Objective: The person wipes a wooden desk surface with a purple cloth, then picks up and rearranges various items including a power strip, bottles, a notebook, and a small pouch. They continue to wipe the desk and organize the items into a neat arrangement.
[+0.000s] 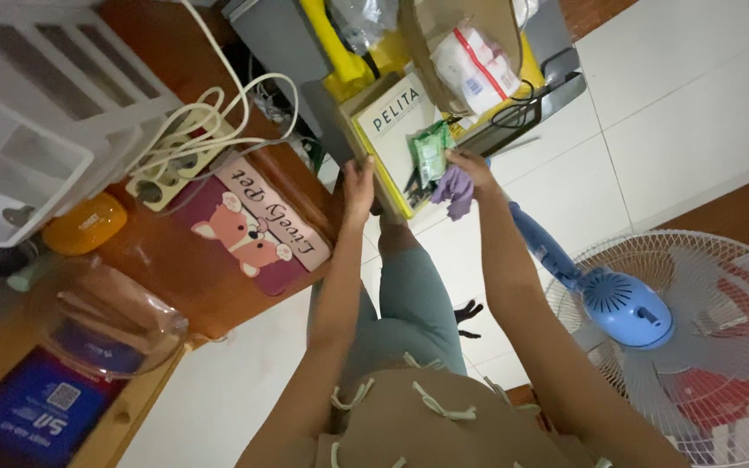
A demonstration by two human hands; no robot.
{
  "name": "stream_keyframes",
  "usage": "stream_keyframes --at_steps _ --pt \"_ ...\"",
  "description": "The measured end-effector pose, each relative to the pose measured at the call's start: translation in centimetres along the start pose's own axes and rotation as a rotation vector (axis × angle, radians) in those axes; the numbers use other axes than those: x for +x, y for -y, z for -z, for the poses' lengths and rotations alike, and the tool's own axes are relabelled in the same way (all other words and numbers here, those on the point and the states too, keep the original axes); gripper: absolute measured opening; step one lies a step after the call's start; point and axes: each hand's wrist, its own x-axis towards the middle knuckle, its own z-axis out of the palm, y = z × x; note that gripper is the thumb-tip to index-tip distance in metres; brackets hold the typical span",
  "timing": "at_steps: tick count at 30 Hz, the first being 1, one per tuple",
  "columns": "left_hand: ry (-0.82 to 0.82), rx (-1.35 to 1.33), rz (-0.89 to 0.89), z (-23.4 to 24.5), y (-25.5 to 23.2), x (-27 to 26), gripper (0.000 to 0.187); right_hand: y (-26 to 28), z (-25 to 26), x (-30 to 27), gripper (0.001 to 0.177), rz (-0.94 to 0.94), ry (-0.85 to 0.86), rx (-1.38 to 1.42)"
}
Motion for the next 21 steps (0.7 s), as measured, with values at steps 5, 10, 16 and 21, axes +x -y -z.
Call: stream_keyframes --at_steps 5,10,16,21 --pt "0.008 0.179 -0.023 -0.9 5.4 2.0 0.089 1.6 2.2 1.4 0.069 -0.081 -0.038 -0.146" --pt "-0.075 0.247 -0.03 -1.4 3.5 -0.2 0.071 -2.8 6.7 6.1 0.076 -0.1 -0.077 -0.179" --pt "-0.215 0.263 -0.189 0.3 4.7 -5.8 0.057 -5.0 6.8 8.5 0.068 -0.039 -0.097 -0.229" --pt "-0.099 0.285 -0.007 3.0 0.0 -11.8 0.058 -2.5 5.2 5.3 0.069 -0.001 -0.157 -0.459"
